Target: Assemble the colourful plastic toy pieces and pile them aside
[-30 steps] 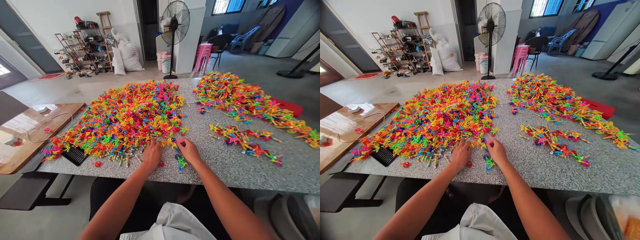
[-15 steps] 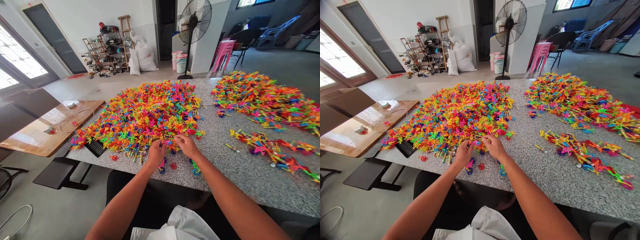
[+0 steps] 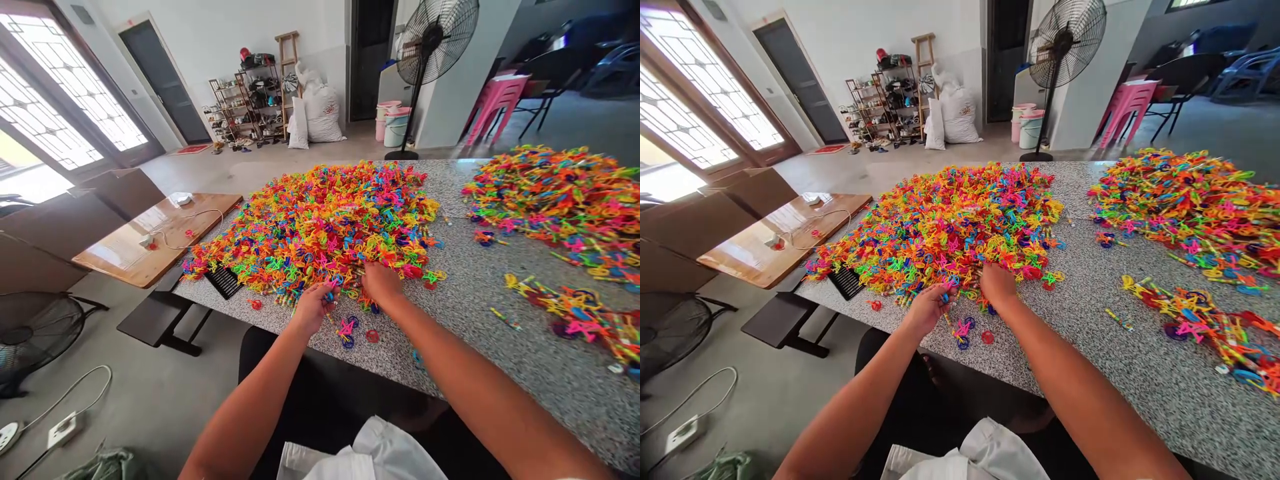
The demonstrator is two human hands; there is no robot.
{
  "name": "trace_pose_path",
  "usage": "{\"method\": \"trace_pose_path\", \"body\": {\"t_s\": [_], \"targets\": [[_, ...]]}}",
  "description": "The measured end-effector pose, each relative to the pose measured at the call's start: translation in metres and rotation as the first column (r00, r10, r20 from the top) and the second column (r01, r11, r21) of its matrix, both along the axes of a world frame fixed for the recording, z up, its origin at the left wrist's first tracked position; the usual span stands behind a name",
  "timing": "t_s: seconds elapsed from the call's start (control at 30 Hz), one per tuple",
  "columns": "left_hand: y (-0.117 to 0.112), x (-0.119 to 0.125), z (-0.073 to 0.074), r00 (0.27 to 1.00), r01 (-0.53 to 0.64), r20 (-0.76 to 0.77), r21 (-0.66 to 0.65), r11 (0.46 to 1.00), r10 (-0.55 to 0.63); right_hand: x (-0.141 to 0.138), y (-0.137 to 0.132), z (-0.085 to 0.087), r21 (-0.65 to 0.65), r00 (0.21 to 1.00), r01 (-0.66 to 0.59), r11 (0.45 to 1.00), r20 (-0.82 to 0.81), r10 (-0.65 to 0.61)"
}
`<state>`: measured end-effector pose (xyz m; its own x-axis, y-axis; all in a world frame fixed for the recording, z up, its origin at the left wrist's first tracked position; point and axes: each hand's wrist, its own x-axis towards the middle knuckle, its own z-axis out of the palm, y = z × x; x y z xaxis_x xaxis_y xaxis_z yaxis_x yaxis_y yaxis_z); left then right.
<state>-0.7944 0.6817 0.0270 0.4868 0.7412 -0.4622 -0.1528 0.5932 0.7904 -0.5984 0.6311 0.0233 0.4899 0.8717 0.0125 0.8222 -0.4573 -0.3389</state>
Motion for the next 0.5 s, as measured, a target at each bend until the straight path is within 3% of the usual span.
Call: {"method": "trace_pose_path", "body": {"t_s": [0.07, 0.1, 0.13, 0.2, 0.23, 0.3, 0.37, 0.5], "targets": [[-0.003, 0.001, 0.002, 0.999, 0.008, 0.045, -0.014, 1.0, -0.007, -0.001, -0.017, 0.001, 0.16, 0.974, 0.126, 0.979, -0.206, -0.092], [-0.005, 0.003, 0.003, 0.998, 0.012, 0.067, -0.022, 1.0, -0.011, -0.004, -0.027, 0.001, 0.248, 0.909, 0.214, 0.945, -0.405, -0.1], [-0.008, 0.006, 0.004, 0.996, 0.018, 0.089, -0.037, 0.999, -0.014, -0.008, -0.036, 0.001, 0.313, 0.781, 0.31, 0.898, -0.622, -0.053], [-0.015, 0.013, 0.006, 0.992, 0.027, 0.127, -0.078, 0.997, -0.017, -0.02, -0.056, -0.001, 0.345, 0.419, 0.453, 0.822, -0.896, 0.145], [-0.019, 0.017, 0.007, 0.989, 0.038, 0.145, -0.098, 0.994, -0.024, -0.028, -0.064, -0.001, 0.338, 0.262, 0.492, 0.803, -0.936, 0.234], [-0.028, 0.024, 0.008, 0.983, 0.076, 0.176, -0.121, 0.99, -0.054, -0.043, -0.077, -0.002, 0.32, 0.081, 0.544, 0.775, -0.94, 0.332], [-0.035, 0.03, 0.008, 0.977, 0.112, 0.193, -0.128, 0.985, -0.086, -0.054, -0.085, -0.003, 0.312, 0.018, 0.587, 0.747, -0.928, 0.373], [-0.045, 0.035, 0.005, 0.977, 0.138, 0.18, -0.15, 0.979, -0.11, -0.061, -0.092, -0.007, 0.308, -0.008, 0.637, 0.707, -0.914, 0.405]]}}
